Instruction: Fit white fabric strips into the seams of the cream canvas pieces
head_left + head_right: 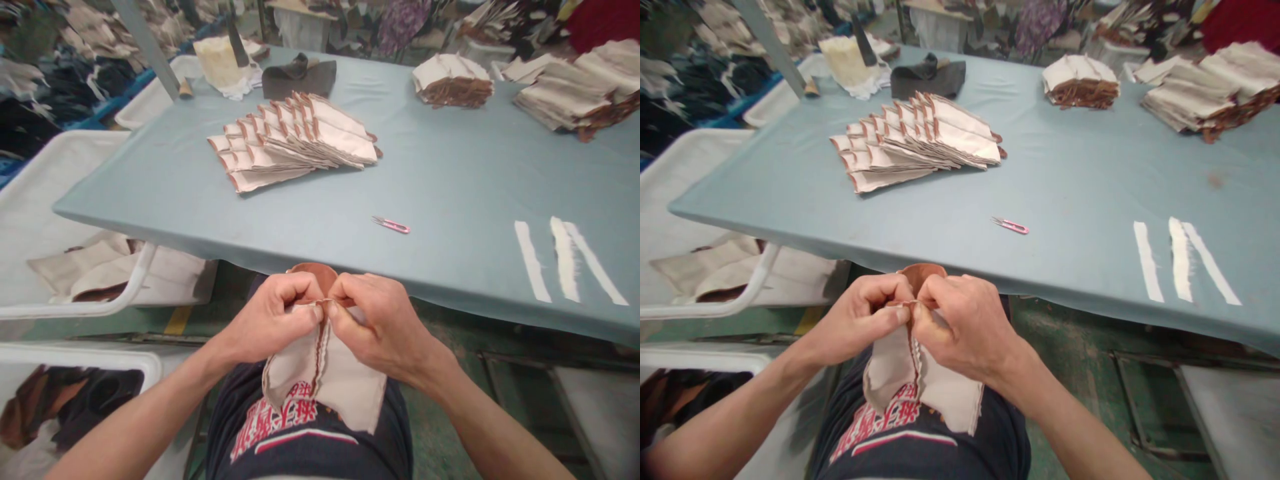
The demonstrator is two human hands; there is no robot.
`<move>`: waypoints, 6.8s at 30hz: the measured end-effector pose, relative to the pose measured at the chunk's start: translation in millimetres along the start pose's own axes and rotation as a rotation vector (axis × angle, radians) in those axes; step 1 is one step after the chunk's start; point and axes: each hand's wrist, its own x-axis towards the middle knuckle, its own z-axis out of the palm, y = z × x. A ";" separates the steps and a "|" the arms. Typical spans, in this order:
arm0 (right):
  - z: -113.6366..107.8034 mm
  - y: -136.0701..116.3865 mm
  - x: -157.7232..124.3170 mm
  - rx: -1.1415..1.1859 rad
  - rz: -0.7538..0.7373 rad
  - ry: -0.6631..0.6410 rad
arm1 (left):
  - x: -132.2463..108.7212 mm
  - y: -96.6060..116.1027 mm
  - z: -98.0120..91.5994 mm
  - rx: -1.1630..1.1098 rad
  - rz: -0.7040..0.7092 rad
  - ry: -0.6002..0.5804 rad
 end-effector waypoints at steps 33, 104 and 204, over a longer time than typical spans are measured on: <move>-8.4 -4.3 15.9 1.090 0.508 -0.405 | -6.6 -5.7 -41.4 0.876 0.676 -0.147; -46.9 16.5 0.1 0.537 -0.107 -0.139 | -8.7 -6.7 -53.4 0.330 0.326 -0.164; -7.9 -13.7 -10.4 -0.141 -0.256 0.193 | -3.6 19.3 -5.9 -0.068 -0.189 0.050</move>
